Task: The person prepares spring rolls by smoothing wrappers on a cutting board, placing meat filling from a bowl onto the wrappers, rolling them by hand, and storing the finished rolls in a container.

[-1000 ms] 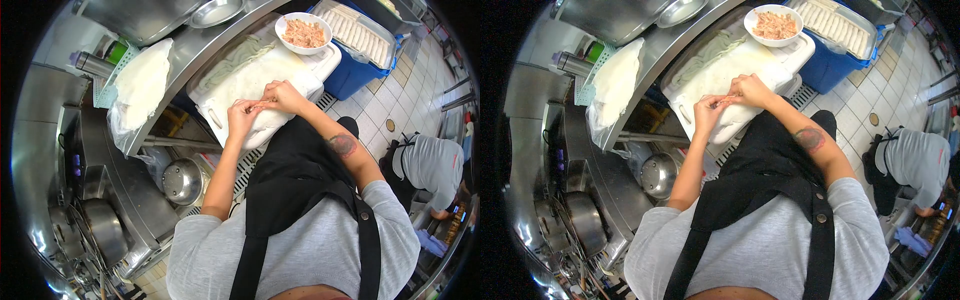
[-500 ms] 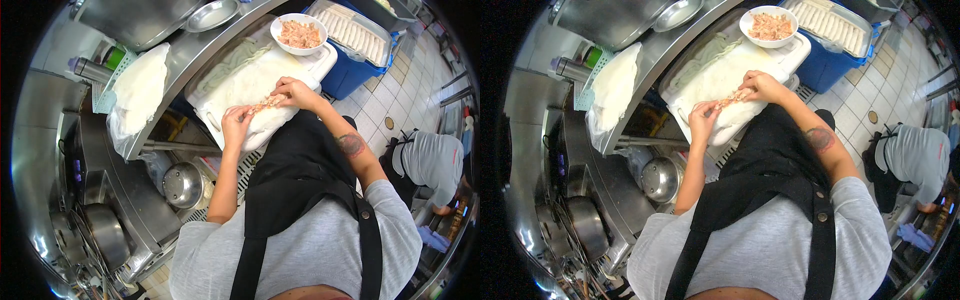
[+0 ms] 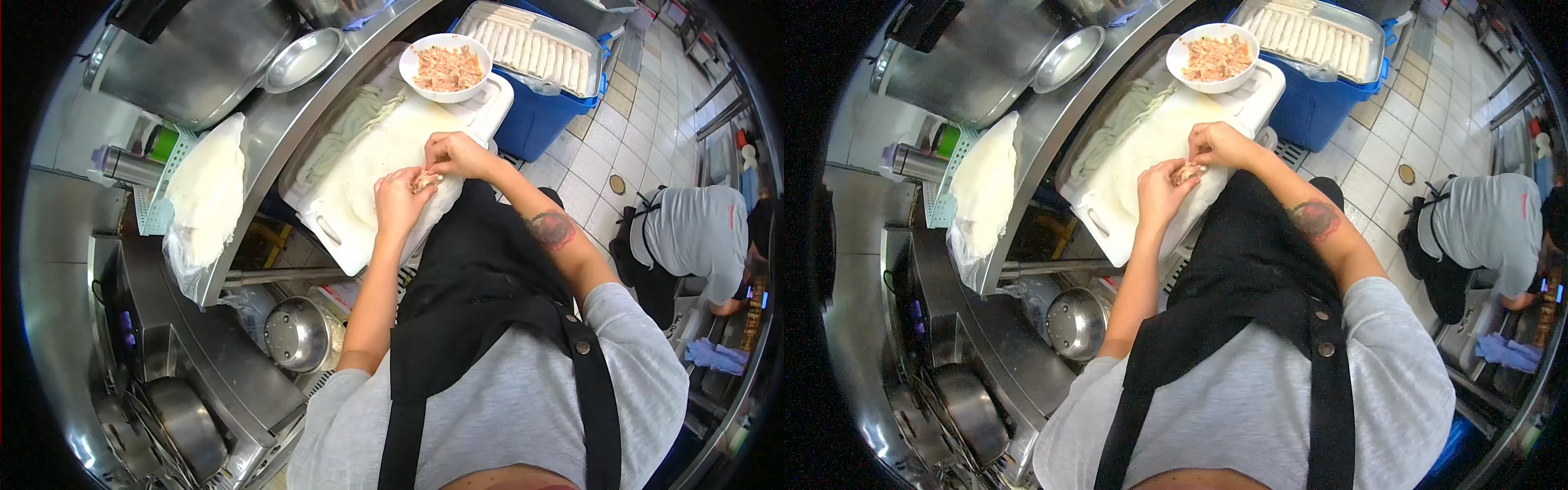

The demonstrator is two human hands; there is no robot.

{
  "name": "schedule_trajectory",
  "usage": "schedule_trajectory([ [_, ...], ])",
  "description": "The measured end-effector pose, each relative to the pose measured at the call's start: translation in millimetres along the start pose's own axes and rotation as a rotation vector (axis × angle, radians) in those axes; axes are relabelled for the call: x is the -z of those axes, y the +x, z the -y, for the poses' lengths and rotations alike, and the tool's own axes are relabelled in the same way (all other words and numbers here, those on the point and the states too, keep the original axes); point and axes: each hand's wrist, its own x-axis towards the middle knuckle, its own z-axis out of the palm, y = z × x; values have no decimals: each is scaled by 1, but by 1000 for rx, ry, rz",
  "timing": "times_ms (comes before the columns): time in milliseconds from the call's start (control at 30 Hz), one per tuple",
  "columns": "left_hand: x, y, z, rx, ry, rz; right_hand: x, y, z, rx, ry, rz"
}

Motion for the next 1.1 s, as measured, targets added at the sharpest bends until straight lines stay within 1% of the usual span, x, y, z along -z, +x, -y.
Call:
schedule_trajectory([
  [33, -4, 2, 0, -32, 6, -54, 2, -2, 2, 18, 40, -16],
  [67, -4, 4, -1, 24, -32, -31, 5, -3, 4, 38, 80, -34],
  [133, -1, 4, -1, 141, -105, 18, 7, -4, 5, 25, 122, 8],
  [167, -1, 4, 2, 147, -119, 18, 7, -4, 5, 19, 146, 30],
  [267, 0, 2, 6, 184, -161, 26, 0, 2, 4, 296, -294, 9],
  [367, 2, 7, -1, 265, -211, 30, -2, 4, 1, 112, -192, 91],
  [467, 4, 10, -7, 362, -231, 39, 2, 6, -6, 25, -130, 154],
  [533, 6, 11, -10, 389, -232, 30, 5, 2, -3, 103, -96, 126],
  [633, 2, 7, -1, 360, -211, 26, 13, -1, 0, 165, -104, 108],
  [667, 0, 5, 0, 291, -172, 15, 14, 0, -1, 177, -112, 107],
  [700, 0, 4, -2, 222, -133, 5, 13, 1, -2, 76, -71, 139],
  [733, 1, 3, -3, 152, -93, -4, 13, 2, -5, 61, -77, 162],
  [800, -1, 4, -5, 186, -113, 0, 16, 6, -1, 32, -86, 212],
  [833, -3, 4, -1, 217, -135, 0, 22, 6, 5, 60, -101, 243],
  [900, -2, 8, 2, 293, -196, 33, 39, 9, 12, 107, -102, 31],
  [933, -1, 8, 3, 258, -165, 26, 49, 10, 15, 129, -104, -75],
  [967, 0, 7, 3, 222, -138, 21, 66, 15, 17, 125, -191, -198],
  [1000, 0, 6, 2, 184, -112, 17, 79, 23, 12, 49, -330, -304],
  [1033, 3, 5, 0, 205, -97, 78, 92, 32, 5, -33, -470, -412],
  [1067, 3, 4, -6, 187, -55, 76, 103, 39, -1, -120, -608, -523],
  [1100, 5, 2, -12, 170, -12, 73, 110, 48, -7, -242, -697, -461],
])
